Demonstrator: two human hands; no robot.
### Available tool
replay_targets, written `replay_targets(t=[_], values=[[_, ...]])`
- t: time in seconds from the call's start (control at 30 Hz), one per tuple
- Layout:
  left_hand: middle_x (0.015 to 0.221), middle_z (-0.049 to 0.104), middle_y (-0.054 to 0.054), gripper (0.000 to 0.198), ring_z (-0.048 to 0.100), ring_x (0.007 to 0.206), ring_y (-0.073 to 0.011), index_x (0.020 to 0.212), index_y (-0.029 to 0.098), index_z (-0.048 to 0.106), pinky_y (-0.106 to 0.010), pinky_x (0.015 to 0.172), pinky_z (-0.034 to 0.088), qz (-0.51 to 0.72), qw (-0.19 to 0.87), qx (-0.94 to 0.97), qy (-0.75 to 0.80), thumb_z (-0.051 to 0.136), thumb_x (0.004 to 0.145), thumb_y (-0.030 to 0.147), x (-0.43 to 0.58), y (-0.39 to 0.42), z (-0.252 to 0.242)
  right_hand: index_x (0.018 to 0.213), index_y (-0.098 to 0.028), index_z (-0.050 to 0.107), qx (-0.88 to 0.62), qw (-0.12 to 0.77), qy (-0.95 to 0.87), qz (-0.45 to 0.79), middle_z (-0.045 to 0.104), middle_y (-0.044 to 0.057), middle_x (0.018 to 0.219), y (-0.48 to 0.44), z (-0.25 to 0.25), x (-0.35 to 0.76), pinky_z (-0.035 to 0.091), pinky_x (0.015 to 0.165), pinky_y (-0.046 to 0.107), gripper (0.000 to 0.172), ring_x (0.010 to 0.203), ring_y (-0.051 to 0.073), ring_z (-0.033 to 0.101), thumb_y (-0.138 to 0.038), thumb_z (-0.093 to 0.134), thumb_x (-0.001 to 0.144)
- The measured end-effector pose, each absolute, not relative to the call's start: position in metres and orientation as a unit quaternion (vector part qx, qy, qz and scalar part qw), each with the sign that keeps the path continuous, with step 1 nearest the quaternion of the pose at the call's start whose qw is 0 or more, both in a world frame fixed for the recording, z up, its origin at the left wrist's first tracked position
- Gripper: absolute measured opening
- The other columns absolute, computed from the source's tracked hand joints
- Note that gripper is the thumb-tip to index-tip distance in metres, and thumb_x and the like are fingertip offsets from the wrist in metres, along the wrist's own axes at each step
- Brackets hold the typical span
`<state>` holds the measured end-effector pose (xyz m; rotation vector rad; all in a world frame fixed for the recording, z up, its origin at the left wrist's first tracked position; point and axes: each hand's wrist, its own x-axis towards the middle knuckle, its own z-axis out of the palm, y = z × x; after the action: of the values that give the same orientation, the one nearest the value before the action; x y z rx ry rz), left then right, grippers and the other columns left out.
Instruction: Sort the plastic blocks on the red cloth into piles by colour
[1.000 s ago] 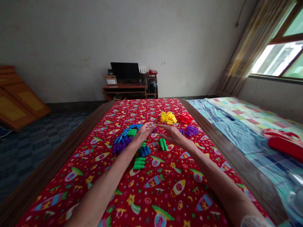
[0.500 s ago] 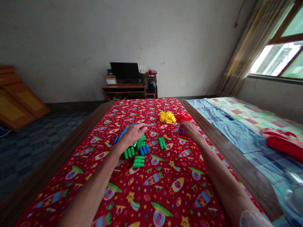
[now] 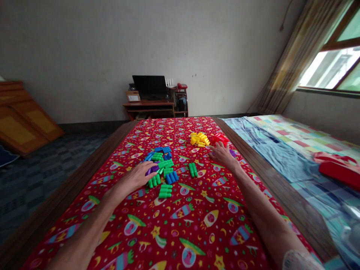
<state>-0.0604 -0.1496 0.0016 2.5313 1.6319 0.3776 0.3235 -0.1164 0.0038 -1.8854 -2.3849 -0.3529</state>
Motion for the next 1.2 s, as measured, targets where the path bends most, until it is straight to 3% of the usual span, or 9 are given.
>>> replay_targets(t=[0.17, 0.3, 0.47, 0.63, 0.77, 0.9, 1.0, 1.1, 1.2], values=[[0.123, 0.063, -0.011, 0.044, 0.060, 0.110, -0.0257, 0.122, 0.019, 0.061, -0.037, 0.098, 0.047, 0.136, 0.033, 0.836, 0.531, 0.054, 0.080, 0.031, -0.063, -0.144, -0.011, 0.105, -0.014, 0.067, -0.598, 0.010, -0.797, -0.077, 0.067, 0.016, 0.106, -0.113, -0.001, 0.312, 0.020, 0.107, 0.063, 0.027, 0.111, 0.030, 0.053, -0.019, 0.044, 0.093], [0.117, 0.064, -0.011, 0.041, 0.062, 0.106, -0.0266, 0.123, 0.020, 0.060, -0.039, 0.094, 0.048, 0.165, 0.016, 0.830, 0.533, 0.050, 0.084, 0.028, -0.064, -0.146, -0.018, 0.099, -0.013, 0.070, -0.627, 0.018, -0.776, -0.064, 0.068, 0.015, 0.102, -0.111, 0.000, 0.326, 0.017, 0.109, 0.058, 0.030, 0.104, 0.026, 0.058, -0.011, 0.042, 0.090], [0.111, 0.068, -0.011, 0.038, 0.066, 0.097, -0.0239, 0.115, 0.018, 0.065, -0.036, 0.091, 0.050, 0.224, 0.028, 0.816, 0.532, 0.047, 0.082, 0.018, -0.066, -0.139, -0.020, 0.094, -0.014, 0.071, -0.633, 0.014, -0.771, -0.071, 0.070, 0.012, 0.095, -0.110, 0.004, 0.334, 0.024, 0.106, 0.051, 0.028, 0.093, 0.024, 0.062, -0.013, 0.043, 0.089], [0.107, 0.070, -0.009, 0.033, 0.068, 0.086, -0.0223, 0.110, 0.019, 0.067, -0.035, 0.083, 0.052, 0.210, 0.042, 0.805, 0.553, 0.057, 0.079, 0.022, -0.063, -0.137, -0.012, 0.089, -0.012, 0.068, -0.607, 0.035, -0.789, -0.089, 0.069, 0.013, 0.084, -0.116, 0.021, 0.310, 0.036, 0.090, 0.036, 0.032, 0.077, 0.020, 0.062, -0.011, 0.036, 0.091], [0.109, 0.068, -0.009, 0.033, 0.064, 0.100, -0.0257, 0.110, 0.021, 0.067, -0.036, 0.089, 0.049, 0.185, -0.018, 0.834, 0.520, 0.063, 0.078, 0.030, -0.050, -0.148, -0.011, 0.084, -0.013, 0.066, -0.537, 0.055, -0.836, -0.099, 0.068, 0.011, 0.079, -0.129, 0.032, 0.280, 0.036, 0.085, 0.031, 0.028, 0.073, 0.017, 0.058, -0.009, 0.038, 0.089], [0.093, 0.070, -0.010, 0.020, 0.065, 0.089, -0.0248, 0.093, 0.019, 0.068, -0.035, 0.082, 0.049, 0.190, -0.104, 0.797, 0.564, 0.051, 0.086, 0.028, -0.034, -0.154, -0.009, 0.082, -0.013, 0.065, -0.468, 0.061, -0.878, -0.086, 0.066, 0.008, 0.074, -0.141, 0.031, 0.256, 0.036, 0.088, 0.033, 0.025, 0.071, 0.015, 0.056, -0.007, 0.041, 0.088], [0.079, 0.068, -0.008, 0.023, 0.064, 0.074, -0.0212, 0.080, 0.019, 0.065, -0.030, 0.069, 0.050, 0.226, -0.089, 0.783, 0.573, 0.047, 0.087, 0.031, -0.026, -0.154, -0.005, 0.092, -0.013, 0.065, -0.398, 0.120, -0.908, -0.055, 0.067, 0.009, 0.081, -0.150, 0.025, 0.240, 0.038, 0.089, 0.034, 0.023, 0.078, 0.017, 0.058, -0.010, 0.043, 0.091], [0.078, 0.069, -0.005, 0.026, 0.065, 0.072, -0.0191, 0.082, 0.019, 0.065, -0.028, 0.069, 0.051, 0.274, -0.020, 0.816, 0.509, 0.046, 0.087, 0.035, -0.018, -0.156, 0.001, 0.122, -0.012, 0.055, -0.335, 0.240, -0.911, -0.028, 0.064, 0.017, 0.109, -0.158, 0.019, 0.225, 0.041, 0.088, 0.035, 0.032, 0.100, 0.022, 0.057, -0.024, 0.048, 0.094], [0.090, 0.073, -0.006, 0.028, 0.067, 0.084, -0.0204, 0.091, 0.019, 0.067, -0.029, 0.079, 0.053, 0.288, 0.040, 0.847, 0.444, 0.046, 0.086, 0.038, -0.010, -0.162, 0.004, 0.122, -0.012, 0.054, -0.320, 0.268, -0.908, 0.030, 0.066, 0.015, 0.103, -0.160, 0.014, 0.218, 0.042, 0.073, 0.028, 0.033, 0.089, 0.019, 0.059, -0.028, 0.049, 0.094]])
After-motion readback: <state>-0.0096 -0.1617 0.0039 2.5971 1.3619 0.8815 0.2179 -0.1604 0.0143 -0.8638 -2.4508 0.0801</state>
